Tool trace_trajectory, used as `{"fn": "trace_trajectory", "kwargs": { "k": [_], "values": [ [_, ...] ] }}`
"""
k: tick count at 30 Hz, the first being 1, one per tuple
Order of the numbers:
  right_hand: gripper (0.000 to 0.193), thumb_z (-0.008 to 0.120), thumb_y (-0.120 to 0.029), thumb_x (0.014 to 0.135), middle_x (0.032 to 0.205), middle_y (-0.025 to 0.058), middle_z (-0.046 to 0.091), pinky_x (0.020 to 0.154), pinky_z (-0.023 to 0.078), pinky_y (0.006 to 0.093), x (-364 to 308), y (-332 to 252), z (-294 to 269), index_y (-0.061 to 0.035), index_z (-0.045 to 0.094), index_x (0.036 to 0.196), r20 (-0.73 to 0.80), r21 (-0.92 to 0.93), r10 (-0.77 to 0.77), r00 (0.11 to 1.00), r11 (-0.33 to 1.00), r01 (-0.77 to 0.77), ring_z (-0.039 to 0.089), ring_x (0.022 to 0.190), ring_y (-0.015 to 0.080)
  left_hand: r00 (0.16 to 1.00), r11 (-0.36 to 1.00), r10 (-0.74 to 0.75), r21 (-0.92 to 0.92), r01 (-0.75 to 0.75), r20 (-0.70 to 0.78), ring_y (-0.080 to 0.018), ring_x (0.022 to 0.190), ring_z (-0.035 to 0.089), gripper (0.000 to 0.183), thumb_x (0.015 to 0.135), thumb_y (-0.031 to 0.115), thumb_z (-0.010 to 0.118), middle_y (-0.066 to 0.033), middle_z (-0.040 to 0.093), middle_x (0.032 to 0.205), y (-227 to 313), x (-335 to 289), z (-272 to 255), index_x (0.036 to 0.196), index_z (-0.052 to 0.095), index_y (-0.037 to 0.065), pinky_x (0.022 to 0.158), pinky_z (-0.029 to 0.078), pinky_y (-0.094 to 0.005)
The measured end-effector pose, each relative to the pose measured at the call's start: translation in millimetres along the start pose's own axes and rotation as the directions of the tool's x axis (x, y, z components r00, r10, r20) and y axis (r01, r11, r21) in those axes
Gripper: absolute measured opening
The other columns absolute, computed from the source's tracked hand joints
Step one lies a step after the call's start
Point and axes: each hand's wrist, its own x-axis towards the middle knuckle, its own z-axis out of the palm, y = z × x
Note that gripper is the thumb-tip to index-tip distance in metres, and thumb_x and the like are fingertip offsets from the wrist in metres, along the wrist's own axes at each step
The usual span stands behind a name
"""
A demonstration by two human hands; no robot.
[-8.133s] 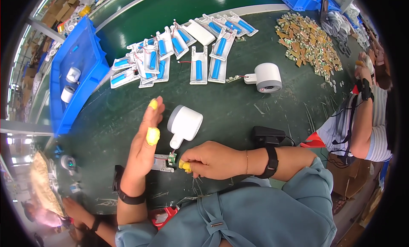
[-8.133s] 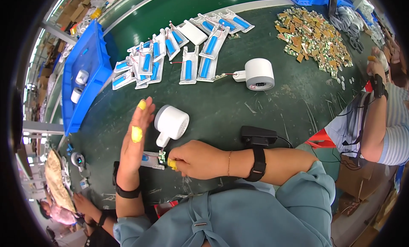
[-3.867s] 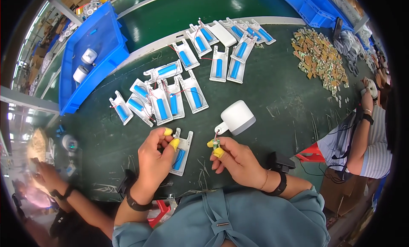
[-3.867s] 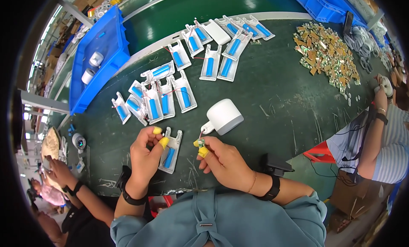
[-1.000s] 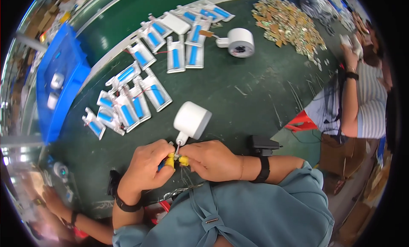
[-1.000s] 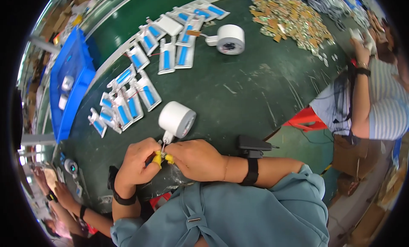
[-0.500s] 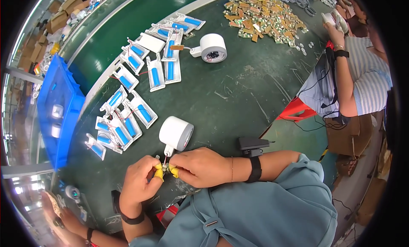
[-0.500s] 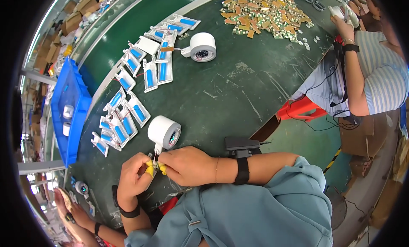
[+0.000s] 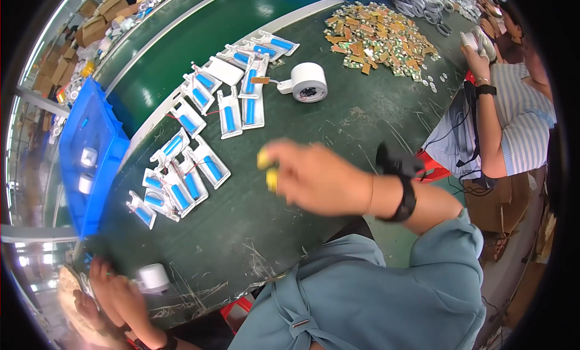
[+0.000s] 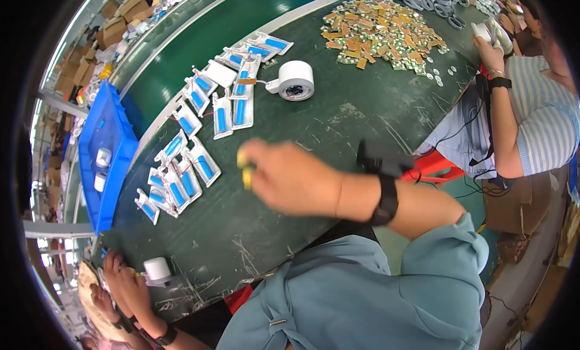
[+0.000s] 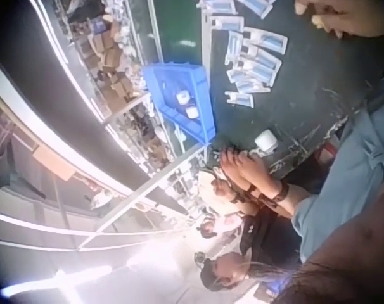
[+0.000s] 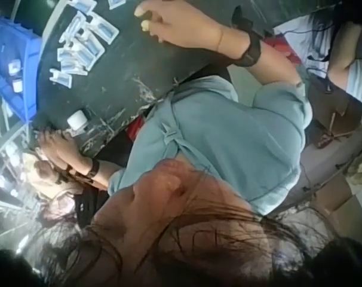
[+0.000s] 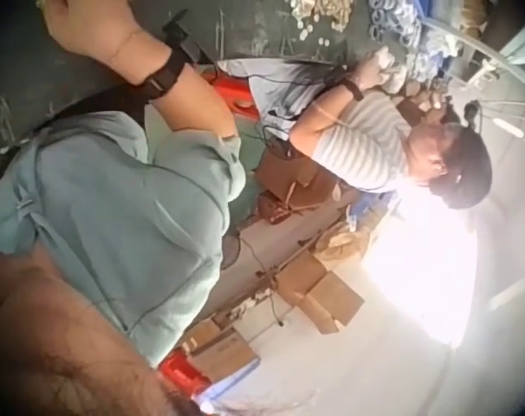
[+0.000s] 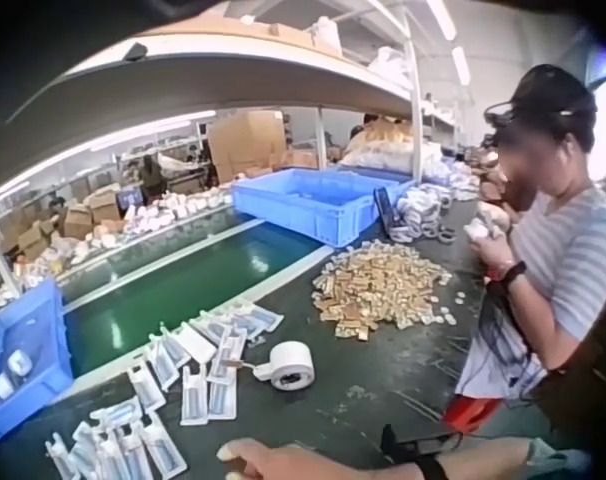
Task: The person picks up a fan housing and a circuit board, connects the wires, and fits the board into the housing. They then pick up a battery pack, connect its wires to the board, and place the battery into the housing before repeating the process.
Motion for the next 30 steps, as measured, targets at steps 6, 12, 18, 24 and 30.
{"fn": "trace_trajectory", "kwargs": {
  "k": [6,12,18,24,30],
  "values": [
    [0.045,0.05,-0.015,0.093,0.083,0.0119,0.065,0.051,0.054,0.0287,99.2,17.7,-36.9,0.0068,0.039,0.132,-0.207,-0.054,0.258,0.944,0.96,-0.274,0.066,0.062,0.0159,0.994,0.851,-0.106,-0.519,0.083,-0.014,-0.0323,0.092,0.06,0.025,0.085,-0.002,0.06,-0.0178,0.06,0.102,106.5,44.5,-43.6,0.11,0.059,-0.001,0.084,0.048,-0.0352],
    [0.027,0.051,-0.02,0.093,0.075,0.0141,0.065,0.056,0.053,0.0322,104.6,38.9,-24.4,0.0053,0.058,0.094,-0.218,-0.118,0.247,0.944,0.954,-0.276,0.066,0.06,0.0216,0.916,0.621,0.396,-0.715,-0.321,-0.067,-0.0384,0.115,0.055,0.056,0.077,0.01,0.071,-0.0186,0.051,0.132,222.2,98.3,-37.8,0.129,0.051,0.004,0.097,0.045,-0.044],
    [0.016,0.054,-0.013,0.094,0.082,0.0073,0.064,0.054,0.052,0.0248,29.9,17.1,-22.1,0.001,0.058,0.102,-0.158,0.103,0.326,0.932,0.944,-0.313,0.065,0.067,0.0131,0.907,0.613,0.409,-0.705,-0.356,-0.102,-0.0359,0.11,0.054,0.05,0.077,0.013,0.072,-0.0161,0.054,0.125,248.5,108.0,-16.2,0.121,0.053,0.0,0.096,0.043,-0.0427],
    [0.028,0.056,-0.01,0.096,0.096,0.0106,0.064,0.068,0.056,0.0278,-21.6,9.0,-20.4,0.0032,0.05,0.12,-0.127,0.596,0.543,0.83,0.71,-0.374,0.068,0.084,0.0181,0.832,0.444,0.545,-0.805,-0.393,-0.106,-0.0327,0.105,0.058,0.037,0.074,0.005,0.071,-0.0114,0.06,0.109,201.7,66.2,-29.4,0.109,0.061,0.003,0.092,0.044,-0.0428],
    [0.029,0.055,-0.016,0.098,0.104,0.012,0.064,0.073,0.056,0.0284,-20.3,11.6,3.3,0.0002,0.053,0.121,0.208,0.748,0.474,0.856,0.487,-0.451,0.068,0.088,0.0186,0.98,0.357,0.192,-0.933,-0.03,0.042,-0.0237,0.086,0.063,0.023,0.079,-0.005,0.066,-0.0114,0.064,0.094,182.6,49.1,-22.2,0.101,0.061,-0.001,0.074,0.05,-0.0297]
  ]
}}
